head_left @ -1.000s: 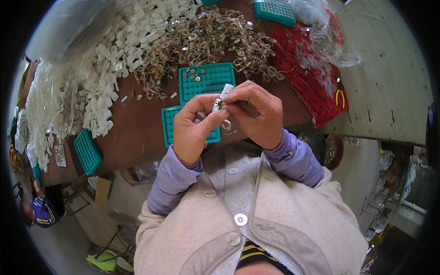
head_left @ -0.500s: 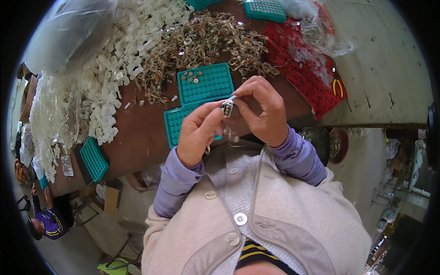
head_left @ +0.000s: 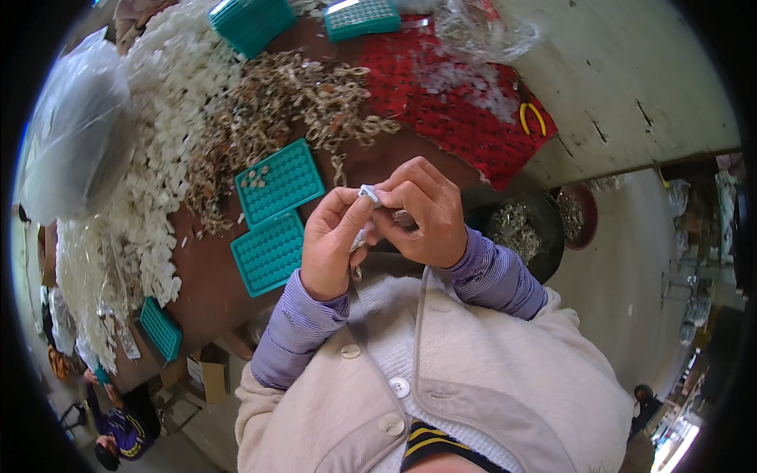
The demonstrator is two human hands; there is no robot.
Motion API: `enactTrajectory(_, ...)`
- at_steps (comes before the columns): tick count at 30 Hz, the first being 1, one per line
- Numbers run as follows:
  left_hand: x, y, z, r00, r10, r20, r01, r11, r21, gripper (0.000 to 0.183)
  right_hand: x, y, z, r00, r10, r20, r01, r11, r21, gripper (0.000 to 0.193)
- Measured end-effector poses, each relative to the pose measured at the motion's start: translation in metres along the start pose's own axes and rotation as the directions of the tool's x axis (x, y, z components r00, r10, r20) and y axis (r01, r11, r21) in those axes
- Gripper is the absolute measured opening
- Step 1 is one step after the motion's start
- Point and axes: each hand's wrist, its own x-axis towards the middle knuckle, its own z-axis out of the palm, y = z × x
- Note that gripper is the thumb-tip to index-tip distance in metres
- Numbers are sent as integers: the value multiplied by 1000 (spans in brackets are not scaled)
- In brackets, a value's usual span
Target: The person assembles small white plastic housings with metal contacts and LED components. They pick up parts from a cluttered table, insert contacts into housings, and test the LEDs by pressing them to produce a red light. Completed units are placed into a teal tray.
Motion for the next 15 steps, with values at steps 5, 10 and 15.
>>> enactTrajectory(5, 26, 5, 0, 983, -166, 75, 176, 974, -145, 18, -1, 17, -11, 999, 26, 48, -24, 999, -38, 34)
enactTrajectory(10, 34, 15, -18, 991, -108, 81, 123, 967, -225, 23, 21, 37, -33, 982, 179, 60, -180, 983, 15, 45)
enactTrajectory(15, 33, 14, -27, 971, -210, 115, 239, 881, -408, 24, 29, 27, -14, 991, 110, 81, -112, 994, 15, 43)
